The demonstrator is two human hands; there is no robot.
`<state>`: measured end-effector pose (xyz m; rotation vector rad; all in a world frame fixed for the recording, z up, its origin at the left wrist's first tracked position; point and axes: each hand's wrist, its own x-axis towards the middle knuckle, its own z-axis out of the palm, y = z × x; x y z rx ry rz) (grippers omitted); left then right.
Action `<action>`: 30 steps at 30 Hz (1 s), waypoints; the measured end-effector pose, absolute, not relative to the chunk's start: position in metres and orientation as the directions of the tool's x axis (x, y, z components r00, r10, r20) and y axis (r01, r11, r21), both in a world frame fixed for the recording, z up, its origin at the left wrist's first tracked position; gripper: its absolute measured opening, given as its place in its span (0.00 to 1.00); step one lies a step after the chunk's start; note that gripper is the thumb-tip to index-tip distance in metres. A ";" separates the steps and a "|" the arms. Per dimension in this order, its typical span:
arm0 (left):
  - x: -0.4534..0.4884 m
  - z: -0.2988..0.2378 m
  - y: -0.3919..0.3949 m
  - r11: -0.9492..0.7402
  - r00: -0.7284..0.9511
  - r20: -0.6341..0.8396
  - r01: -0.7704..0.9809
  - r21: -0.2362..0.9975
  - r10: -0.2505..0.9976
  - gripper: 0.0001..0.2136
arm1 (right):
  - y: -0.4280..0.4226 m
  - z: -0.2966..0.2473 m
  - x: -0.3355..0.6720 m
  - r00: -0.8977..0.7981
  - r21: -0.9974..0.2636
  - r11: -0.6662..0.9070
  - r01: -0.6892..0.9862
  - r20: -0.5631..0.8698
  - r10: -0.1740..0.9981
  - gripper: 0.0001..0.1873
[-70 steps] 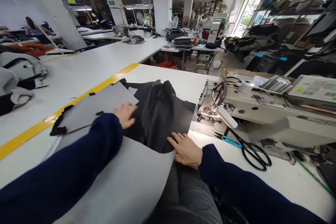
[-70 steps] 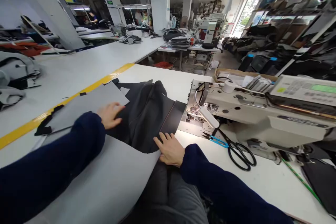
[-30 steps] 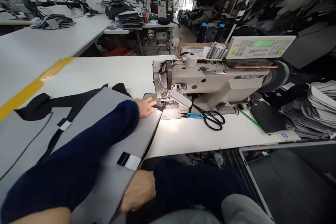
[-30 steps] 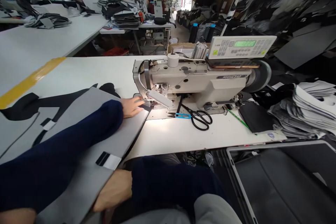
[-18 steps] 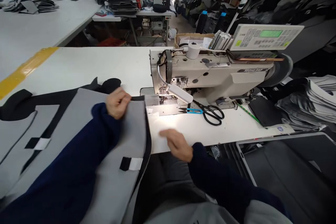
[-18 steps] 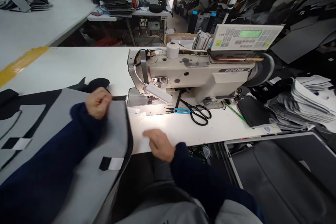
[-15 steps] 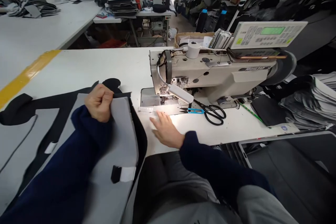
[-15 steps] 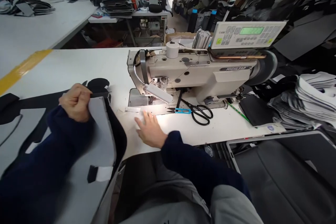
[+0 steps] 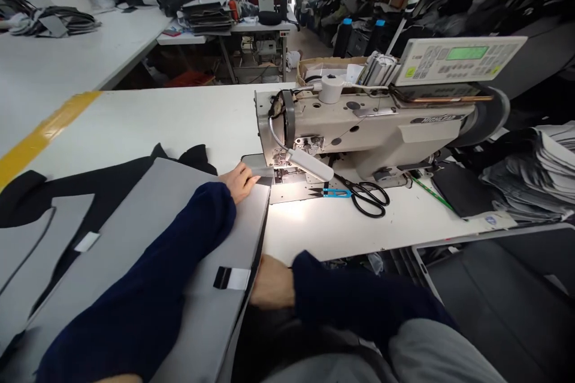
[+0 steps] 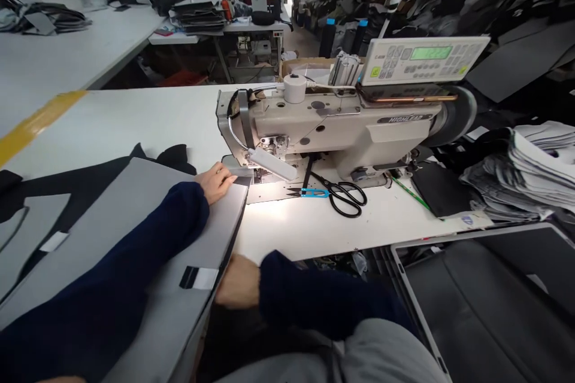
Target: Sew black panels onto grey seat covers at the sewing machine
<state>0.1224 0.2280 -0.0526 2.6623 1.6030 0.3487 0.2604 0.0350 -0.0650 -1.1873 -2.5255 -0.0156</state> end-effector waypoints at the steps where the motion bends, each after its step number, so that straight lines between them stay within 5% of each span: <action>1: 0.123 -0.054 0.225 -0.498 0.470 0.196 0.856 0.136 0.861 0.18 | 0.033 -0.064 0.268 -0.629 -0.091 0.703 0.705 0.377 0.680 0.19; 3: 0.122 -0.053 0.222 -0.578 0.545 0.212 0.801 0.156 0.811 0.18 | 0.032 -0.061 0.284 -0.659 -0.137 0.773 0.619 0.443 0.607 0.20; 5: 0.119 -0.049 0.221 -0.639 0.613 0.182 0.749 0.175 0.769 0.17 | 0.034 -0.059 0.297 -0.633 -0.280 0.753 0.596 0.414 0.655 0.12; 9: 0.116 -0.047 0.231 -0.592 0.599 0.014 0.787 0.171 0.800 0.14 | 0.039 -0.060 0.304 -0.645 -0.365 0.705 0.608 0.291 0.707 0.19; 15: 0.127 -0.056 0.256 -0.588 0.607 -0.005 0.773 0.239 0.795 0.12 | 0.028 -0.069 0.308 -0.719 -0.277 0.789 0.548 0.325 0.614 0.25; 21: 0.136 -0.065 0.260 -0.566 0.591 0.019 0.763 0.312 0.807 0.09 | 0.023 -0.068 0.301 -0.875 -0.145 0.959 0.243 0.394 0.281 0.23; 25: 0.139 -0.062 0.259 -0.561 0.586 -0.002 0.778 0.283 0.811 0.08 | 0.009 -0.068 0.267 -0.810 -0.166 0.928 0.335 0.453 0.373 0.10; 30: 0.149 -0.052 0.258 -0.479 0.504 -0.067 0.849 0.224 0.861 0.08 | -0.017 -0.076 0.230 -0.777 -0.215 0.942 0.258 0.533 0.335 0.11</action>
